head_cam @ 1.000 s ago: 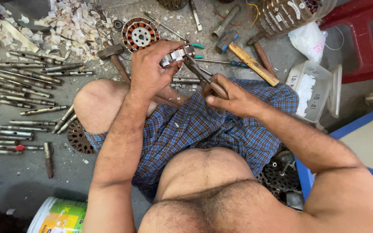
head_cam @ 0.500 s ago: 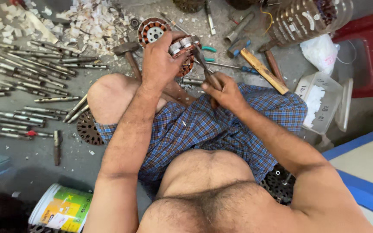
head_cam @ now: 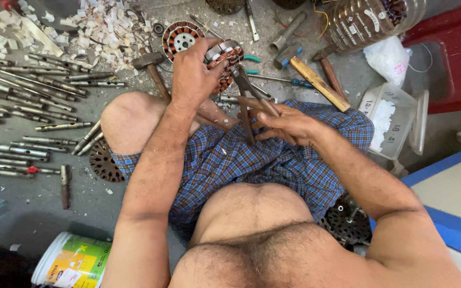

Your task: The person sits on the floor and uses pliers to pull and remove copper wire coils from a motor stator. They repeatedly grip the wires and pull them out, placing the removed copper into a nearby container.

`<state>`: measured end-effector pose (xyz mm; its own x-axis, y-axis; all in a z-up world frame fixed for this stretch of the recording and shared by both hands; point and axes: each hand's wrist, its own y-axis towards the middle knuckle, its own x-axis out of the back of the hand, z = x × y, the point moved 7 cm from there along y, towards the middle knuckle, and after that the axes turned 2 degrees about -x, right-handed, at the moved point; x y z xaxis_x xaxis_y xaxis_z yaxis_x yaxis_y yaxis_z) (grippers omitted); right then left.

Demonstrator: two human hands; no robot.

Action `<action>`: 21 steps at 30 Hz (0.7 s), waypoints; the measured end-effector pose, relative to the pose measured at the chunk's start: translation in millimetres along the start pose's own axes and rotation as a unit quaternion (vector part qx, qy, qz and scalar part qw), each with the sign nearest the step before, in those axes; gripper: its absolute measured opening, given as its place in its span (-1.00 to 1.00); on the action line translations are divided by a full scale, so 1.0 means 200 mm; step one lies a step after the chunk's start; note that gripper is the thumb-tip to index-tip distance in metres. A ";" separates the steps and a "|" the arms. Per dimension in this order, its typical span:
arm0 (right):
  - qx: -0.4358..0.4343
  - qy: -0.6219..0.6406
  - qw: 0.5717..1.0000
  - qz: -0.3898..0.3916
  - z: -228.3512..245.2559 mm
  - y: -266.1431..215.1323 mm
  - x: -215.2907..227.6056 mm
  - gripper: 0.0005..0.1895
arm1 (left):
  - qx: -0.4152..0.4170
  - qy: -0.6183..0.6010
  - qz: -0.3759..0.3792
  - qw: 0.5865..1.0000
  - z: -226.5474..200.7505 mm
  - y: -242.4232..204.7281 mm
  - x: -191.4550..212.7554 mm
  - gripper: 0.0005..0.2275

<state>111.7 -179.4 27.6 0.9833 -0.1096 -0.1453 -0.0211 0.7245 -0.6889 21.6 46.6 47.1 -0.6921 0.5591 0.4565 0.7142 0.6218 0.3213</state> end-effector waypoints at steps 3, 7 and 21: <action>-0.001 -0.026 1.000 -0.015 0.02 -0.02 0.01 -0.02 | -0.032 0.019 0.019 0.999 0.00 -0.01 -0.03 -0.64; 0.017 -0.013 0.999 0.025 0.08 -0.02 -0.02 -0.03 | -0.069 0.033 0.015 0.997 -0.05 -0.02 -0.02 -0.65; -0.049 -0.101 0.993 -0.024 0.10 -0.10 0.15 -0.24 | -0.149 0.149 0.079 0.974 -0.16 -0.06 -0.06 -0.58</action>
<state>144.8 -183.3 50.5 0.9996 0.0043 0.0285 0.0189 0.6506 -0.7592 24.7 14.1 63.5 -0.5425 0.4228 0.7259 0.8383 0.3290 0.4348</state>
